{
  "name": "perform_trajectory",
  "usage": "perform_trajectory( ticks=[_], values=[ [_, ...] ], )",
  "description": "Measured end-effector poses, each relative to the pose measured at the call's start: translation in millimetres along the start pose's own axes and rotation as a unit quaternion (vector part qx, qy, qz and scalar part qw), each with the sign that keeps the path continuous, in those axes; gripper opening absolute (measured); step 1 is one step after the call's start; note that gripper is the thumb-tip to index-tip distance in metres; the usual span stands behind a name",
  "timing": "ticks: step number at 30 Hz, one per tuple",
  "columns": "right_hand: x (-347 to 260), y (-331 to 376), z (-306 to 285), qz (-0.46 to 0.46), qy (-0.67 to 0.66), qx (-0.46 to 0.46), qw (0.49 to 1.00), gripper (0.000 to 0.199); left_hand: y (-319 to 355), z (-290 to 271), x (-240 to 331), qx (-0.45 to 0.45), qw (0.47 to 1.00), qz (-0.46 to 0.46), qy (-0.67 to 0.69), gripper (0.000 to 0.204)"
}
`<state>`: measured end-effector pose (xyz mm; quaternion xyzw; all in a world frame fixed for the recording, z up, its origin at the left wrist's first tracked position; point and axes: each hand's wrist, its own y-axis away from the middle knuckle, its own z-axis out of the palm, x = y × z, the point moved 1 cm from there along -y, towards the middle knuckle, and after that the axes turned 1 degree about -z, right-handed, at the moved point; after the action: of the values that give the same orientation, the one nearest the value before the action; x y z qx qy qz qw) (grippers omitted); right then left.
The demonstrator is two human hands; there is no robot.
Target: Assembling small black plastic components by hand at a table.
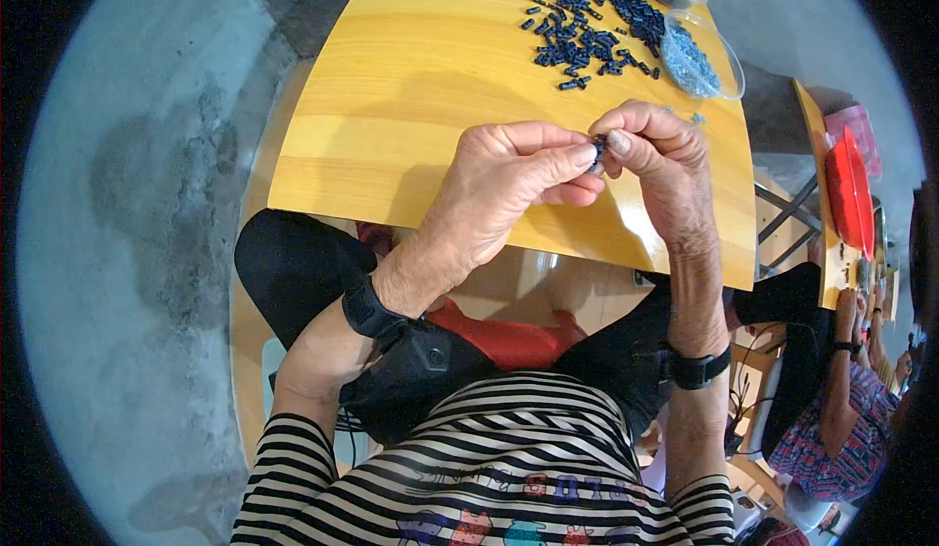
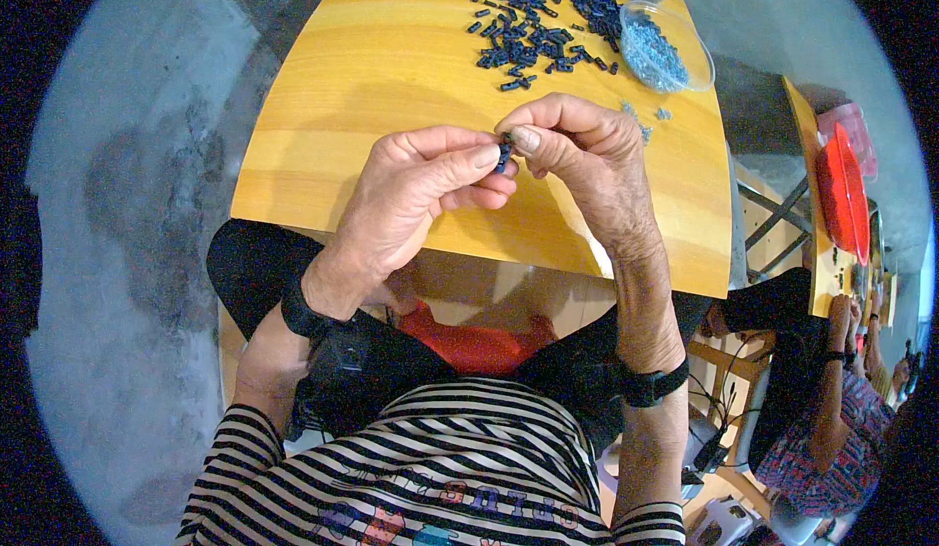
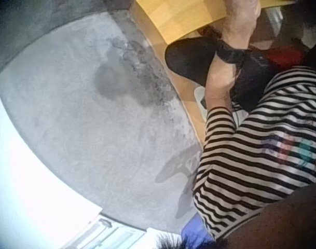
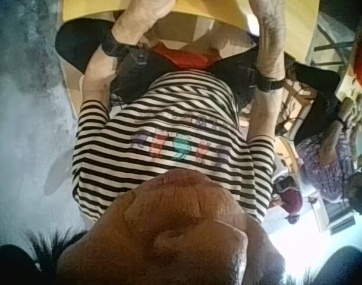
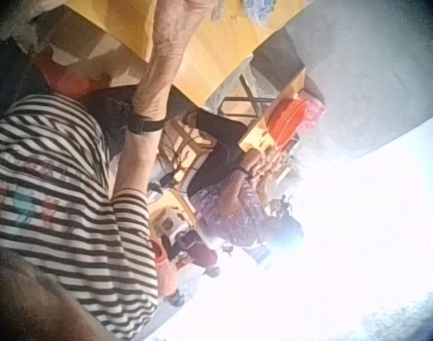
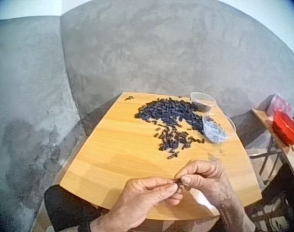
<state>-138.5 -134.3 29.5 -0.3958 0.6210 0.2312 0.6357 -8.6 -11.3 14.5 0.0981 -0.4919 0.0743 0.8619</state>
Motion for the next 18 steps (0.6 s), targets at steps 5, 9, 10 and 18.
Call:
perform_trajectory(
  ticks=[5, 9, 10, 18],
  values=[
    [2.8, -1.1, 0.9, 0.002, -0.029, 0.005, 1.0, 0.011, 1.2, -1.2, 2.2, -0.005, 1.0, -0.001, 0.028, 0.021],
    [5.3, -1.5, 1.6, -0.01, -0.047, 0.008, 0.999, 0.011, 0.4, -2.0, 0.8, -0.002, 0.999, -0.005, 0.032, 0.021],
    [5.3, -1.4, 1.8, -0.011, -0.045, 0.01, 0.999, 0.011, 0.3, -1.8, 0.9, -0.005, 0.999, -0.001, 0.032, 0.022],
    [6.0, -2.4, -0.1, -0.018, -0.031, 0.014, 0.999, 0.01, -1.6, -1.0, 0.7, -0.01, 0.999, 0.001, 0.04, 0.024]
  ],
)
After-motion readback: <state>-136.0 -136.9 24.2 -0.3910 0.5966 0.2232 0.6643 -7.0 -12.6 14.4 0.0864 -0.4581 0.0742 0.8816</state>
